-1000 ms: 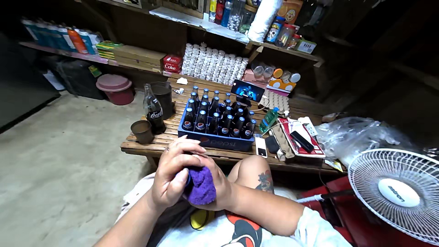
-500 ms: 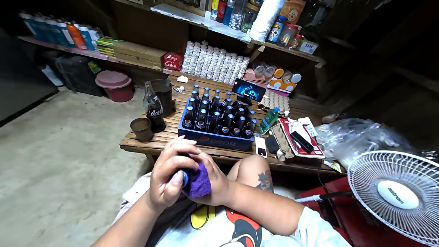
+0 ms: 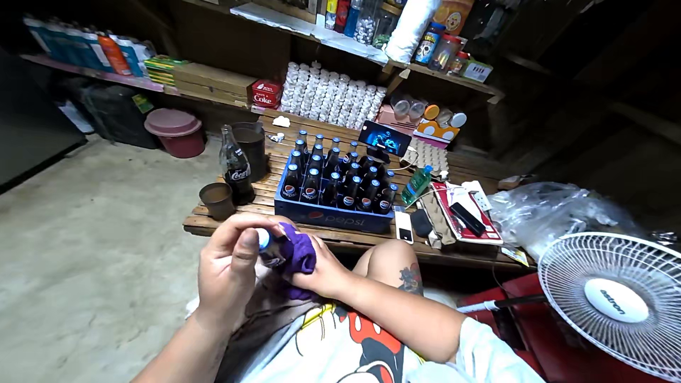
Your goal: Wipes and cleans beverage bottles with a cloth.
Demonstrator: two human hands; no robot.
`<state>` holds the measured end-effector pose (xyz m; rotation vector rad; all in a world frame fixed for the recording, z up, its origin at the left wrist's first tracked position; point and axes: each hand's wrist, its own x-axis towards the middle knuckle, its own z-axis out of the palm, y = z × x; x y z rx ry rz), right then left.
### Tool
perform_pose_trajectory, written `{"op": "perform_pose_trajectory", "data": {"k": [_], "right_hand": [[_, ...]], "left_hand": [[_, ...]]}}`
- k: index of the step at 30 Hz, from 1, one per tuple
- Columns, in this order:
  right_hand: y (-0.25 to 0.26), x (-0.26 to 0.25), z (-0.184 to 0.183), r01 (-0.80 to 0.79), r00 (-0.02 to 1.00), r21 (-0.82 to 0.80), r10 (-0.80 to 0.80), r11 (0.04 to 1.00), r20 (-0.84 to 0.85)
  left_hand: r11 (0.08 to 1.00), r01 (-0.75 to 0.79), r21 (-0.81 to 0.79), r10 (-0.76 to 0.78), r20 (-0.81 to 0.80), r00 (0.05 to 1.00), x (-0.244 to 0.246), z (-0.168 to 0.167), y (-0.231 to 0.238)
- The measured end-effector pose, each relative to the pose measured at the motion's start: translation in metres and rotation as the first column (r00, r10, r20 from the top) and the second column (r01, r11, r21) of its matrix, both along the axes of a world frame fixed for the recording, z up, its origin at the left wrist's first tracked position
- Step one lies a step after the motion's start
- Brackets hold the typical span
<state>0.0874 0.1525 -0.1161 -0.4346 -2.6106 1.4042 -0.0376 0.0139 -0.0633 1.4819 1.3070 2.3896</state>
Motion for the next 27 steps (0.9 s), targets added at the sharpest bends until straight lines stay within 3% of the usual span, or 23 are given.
{"op": "perform_pose_trajectory", "data": {"k": [5, 11, 16, 19, 23, 27], "right_hand": [[0.000, -0.002, -0.001, 0.028, 0.998, 0.039, -0.026, 0.999, -0.064], [-0.006, 0.004, 0.002, 0.025, 0.982, 0.026, -0.020, 0.999, -0.189], [-0.006, 0.006, 0.000, 0.003, 0.936, 0.027, 0.007, 1.000, -0.351], [-0.007, 0.007, 0.002, -0.012, 0.928, 0.013, 0.016, 1.000, -0.371], [-0.010, 0.009, 0.015, -0.053, 0.879, 0.098, 0.093, 0.994, -0.467], [-0.013, 0.014, 0.020, -0.018, 0.809, 0.244, 0.157, 0.970, -0.566]], "left_hand": [[0.998, 0.061, -0.025, -0.060, 0.046, 0.997, 0.008, -0.007, -0.001], [0.979, 0.177, 0.105, -0.167, -0.103, 0.981, 0.017, -0.013, 0.001], [0.955, 0.296, -0.001, -0.272, -0.401, 0.875, 0.000, -0.007, 0.003], [0.929, 0.370, -0.020, -0.347, -0.397, 0.849, -0.013, -0.013, 0.011], [0.934, 0.356, 0.010, -0.329, -0.359, 0.873, -0.019, -0.014, 0.013], [0.969, 0.247, 0.010, -0.221, -0.417, 0.882, -0.016, -0.014, 0.017]]}}
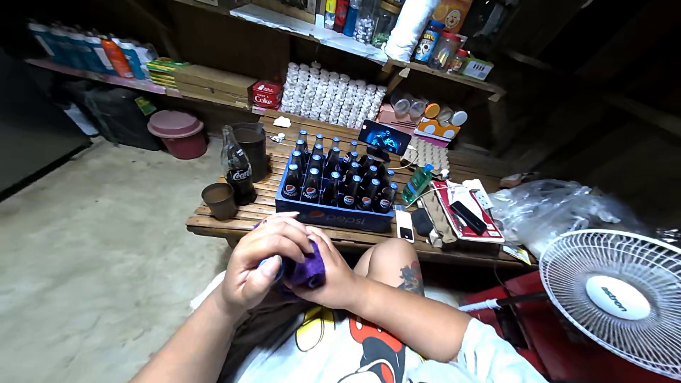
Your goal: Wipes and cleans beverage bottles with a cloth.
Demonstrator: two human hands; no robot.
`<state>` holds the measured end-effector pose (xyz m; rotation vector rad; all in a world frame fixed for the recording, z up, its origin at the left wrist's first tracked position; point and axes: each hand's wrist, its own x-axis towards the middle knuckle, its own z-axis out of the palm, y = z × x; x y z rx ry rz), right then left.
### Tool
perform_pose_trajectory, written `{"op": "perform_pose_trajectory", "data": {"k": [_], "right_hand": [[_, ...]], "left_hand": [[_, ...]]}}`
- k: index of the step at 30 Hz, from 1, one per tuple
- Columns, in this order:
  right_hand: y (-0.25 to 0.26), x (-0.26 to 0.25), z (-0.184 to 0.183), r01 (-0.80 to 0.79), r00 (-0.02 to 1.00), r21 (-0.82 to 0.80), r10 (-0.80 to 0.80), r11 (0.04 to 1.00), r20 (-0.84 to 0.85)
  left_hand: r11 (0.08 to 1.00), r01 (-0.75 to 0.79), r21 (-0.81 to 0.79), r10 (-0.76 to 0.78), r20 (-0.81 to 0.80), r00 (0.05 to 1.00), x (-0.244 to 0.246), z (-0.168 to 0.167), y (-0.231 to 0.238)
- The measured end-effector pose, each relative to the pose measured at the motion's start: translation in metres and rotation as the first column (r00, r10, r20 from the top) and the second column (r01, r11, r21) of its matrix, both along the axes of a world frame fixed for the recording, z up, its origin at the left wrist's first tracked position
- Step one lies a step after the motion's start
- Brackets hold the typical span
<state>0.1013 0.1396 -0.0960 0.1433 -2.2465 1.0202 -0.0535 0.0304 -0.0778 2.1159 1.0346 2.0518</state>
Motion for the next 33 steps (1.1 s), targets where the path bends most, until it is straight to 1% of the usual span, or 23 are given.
{"op": "perform_pose_trajectory", "data": {"k": [5, 9, 12, 19, 22, 26, 31, 33], "right_hand": [[-0.001, 0.004, 0.008, 0.001, 0.989, 0.145, 0.020, 0.989, -0.149], [-0.004, 0.008, 0.019, -0.028, 0.970, 0.139, 0.061, 0.990, -0.236], [-0.003, 0.006, 0.018, -0.070, 0.958, 0.131, 0.103, 0.989, -0.268], [-0.003, 0.002, 0.008, -0.103, 0.966, 0.141, 0.133, 0.985, -0.222], [-0.002, 0.003, 0.006, -0.137, 0.971, 0.147, 0.162, 0.980, -0.174], [0.001, 0.001, 0.000, -0.189, 0.969, 0.100, 0.202, 0.977, -0.143], [0.001, -0.001, 0.000, -0.172, 0.975, 0.084, 0.181, 0.982, -0.125], [0.002, -0.001, -0.002, -0.137, 0.982, 0.115, 0.150, 0.984, -0.114]], "left_hand": [[0.994, -0.108, -0.029, 0.107, -0.041, 0.993, 0.008, 0.000, -0.001], [0.979, -0.205, -0.024, 0.202, -0.072, 0.977, 0.014, -0.001, 0.000], [0.974, -0.227, -0.021, 0.226, -0.049, 0.973, 0.015, -0.002, 0.001], [0.976, -0.212, -0.055, 0.209, -0.044, 0.977, 0.012, -0.003, -0.002], [0.975, -0.220, -0.040, 0.217, -0.050, 0.975, 0.012, -0.003, -0.003], [0.977, -0.211, -0.022, 0.210, -0.031, 0.977, 0.012, -0.004, -0.004], [0.976, -0.219, -0.015, 0.219, -0.018, 0.976, 0.011, -0.003, -0.004], [0.974, -0.228, -0.009, 0.228, -0.014, 0.973, 0.011, -0.003, -0.004]]}}
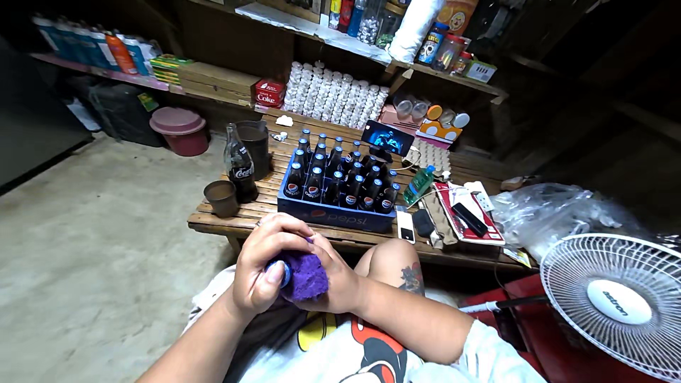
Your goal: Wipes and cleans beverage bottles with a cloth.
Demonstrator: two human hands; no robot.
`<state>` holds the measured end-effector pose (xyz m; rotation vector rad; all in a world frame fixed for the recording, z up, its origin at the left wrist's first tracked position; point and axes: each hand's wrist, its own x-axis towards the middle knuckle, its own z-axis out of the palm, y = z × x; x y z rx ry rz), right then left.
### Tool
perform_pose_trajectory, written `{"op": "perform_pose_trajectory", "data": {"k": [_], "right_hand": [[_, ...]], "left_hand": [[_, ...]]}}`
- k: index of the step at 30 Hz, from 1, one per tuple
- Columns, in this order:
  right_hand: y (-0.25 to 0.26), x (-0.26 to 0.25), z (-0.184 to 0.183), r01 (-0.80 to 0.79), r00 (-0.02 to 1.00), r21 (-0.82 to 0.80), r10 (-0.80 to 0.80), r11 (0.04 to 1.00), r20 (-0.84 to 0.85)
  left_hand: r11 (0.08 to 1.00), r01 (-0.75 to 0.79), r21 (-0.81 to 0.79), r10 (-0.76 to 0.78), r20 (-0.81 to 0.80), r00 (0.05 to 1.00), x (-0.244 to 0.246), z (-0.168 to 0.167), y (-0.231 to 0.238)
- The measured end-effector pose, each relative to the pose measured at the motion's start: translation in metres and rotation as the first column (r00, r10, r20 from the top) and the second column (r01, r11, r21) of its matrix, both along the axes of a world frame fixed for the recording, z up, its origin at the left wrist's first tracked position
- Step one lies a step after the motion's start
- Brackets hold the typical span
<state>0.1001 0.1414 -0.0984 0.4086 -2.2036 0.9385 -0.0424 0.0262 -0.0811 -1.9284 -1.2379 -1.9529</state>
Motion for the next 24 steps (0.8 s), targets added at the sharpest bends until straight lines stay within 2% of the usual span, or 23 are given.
{"op": "perform_pose_trajectory", "data": {"k": [6, 10, 19, 24], "right_hand": [[0.002, -0.001, -0.008, 0.042, 0.997, 0.009, -0.043, 0.999, 0.057], [0.005, -0.004, -0.011, 0.025, 0.994, -0.060, -0.019, 0.998, 0.103], [0.007, -0.005, -0.008, 0.054, 0.948, -0.227, 0.022, 0.972, 0.317], [0.011, -0.006, -0.012, 0.118, 0.898, -0.254, 0.005, 0.960, 0.439]], "left_hand": [[1.000, -0.011, 0.004, 0.011, 0.017, 1.000, -0.001, -0.001, 0.000], [1.000, 0.003, 0.004, -0.003, 0.026, 1.000, -0.001, 0.000, 0.000], [1.000, 0.022, 0.007, -0.023, 0.038, 0.999, 0.000, 0.001, 0.001], [1.000, 0.029, 0.005, -0.029, 0.031, 0.999, 0.001, -0.002, 0.002]]}}
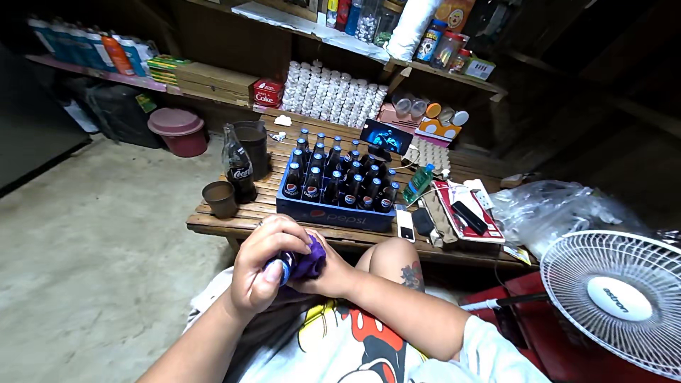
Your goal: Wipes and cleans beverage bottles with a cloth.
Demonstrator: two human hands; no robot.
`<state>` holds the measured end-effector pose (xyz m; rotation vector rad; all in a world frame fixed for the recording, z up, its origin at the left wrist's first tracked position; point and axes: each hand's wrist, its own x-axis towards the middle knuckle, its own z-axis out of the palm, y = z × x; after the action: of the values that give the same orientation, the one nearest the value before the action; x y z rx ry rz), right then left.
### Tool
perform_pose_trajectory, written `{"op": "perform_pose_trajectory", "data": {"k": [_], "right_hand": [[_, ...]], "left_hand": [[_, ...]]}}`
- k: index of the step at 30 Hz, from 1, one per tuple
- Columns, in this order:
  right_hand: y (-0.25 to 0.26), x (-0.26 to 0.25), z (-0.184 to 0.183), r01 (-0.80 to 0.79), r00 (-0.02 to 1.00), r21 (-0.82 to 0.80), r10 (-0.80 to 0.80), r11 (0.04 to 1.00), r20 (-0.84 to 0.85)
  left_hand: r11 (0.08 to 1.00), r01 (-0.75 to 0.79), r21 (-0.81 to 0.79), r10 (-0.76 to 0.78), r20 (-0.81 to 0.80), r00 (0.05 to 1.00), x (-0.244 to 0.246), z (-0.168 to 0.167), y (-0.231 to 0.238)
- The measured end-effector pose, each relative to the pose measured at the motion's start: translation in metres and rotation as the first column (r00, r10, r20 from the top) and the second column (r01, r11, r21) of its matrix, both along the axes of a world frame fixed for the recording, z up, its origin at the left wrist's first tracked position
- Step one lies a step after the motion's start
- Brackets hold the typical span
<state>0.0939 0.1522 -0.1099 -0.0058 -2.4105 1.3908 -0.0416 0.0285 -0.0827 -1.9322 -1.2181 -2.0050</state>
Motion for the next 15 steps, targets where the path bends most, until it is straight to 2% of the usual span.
{"op": "perform_pose_trajectory", "data": {"k": [2, 7, 11, 13, 15], "right_hand": [[0.000, -0.001, 0.001, 0.018, 0.996, -0.028, -0.015, 0.999, 0.083], [0.007, -0.006, -0.004, 0.019, 0.984, 0.026, -0.023, 0.999, 0.177], [0.011, -0.010, -0.011, 0.033, 0.964, -0.026, -0.025, 0.999, 0.266], [0.011, -0.012, -0.014, 0.046, 0.960, -0.055, -0.029, 0.997, 0.277], [0.009, -0.014, -0.014, 0.069, 0.963, -0.080, -0.045, 0.994, 0.265]], "left_hand": [[1.000, -0.011, -0.010, 0.011, -0.016, 1.000, 0.001, -0.001, 0.000], [0.998, -0.056, -0.027, 0.054, -0.067, 0.996, 0.003, -0.002, 0.002], [0.995, -0.101, -0.008, 0.100, -0.098, 0.990, 0.006, -0.003, 0.005], [0.980, -0.198, -0.038, 0.197, -0.031, 0.980, 0.011, 0.000, 0.003], [0.971, -0.211, -0.110, 0.223, 0.111, 0.969, 0.010, 0.009, -0.001]]}}
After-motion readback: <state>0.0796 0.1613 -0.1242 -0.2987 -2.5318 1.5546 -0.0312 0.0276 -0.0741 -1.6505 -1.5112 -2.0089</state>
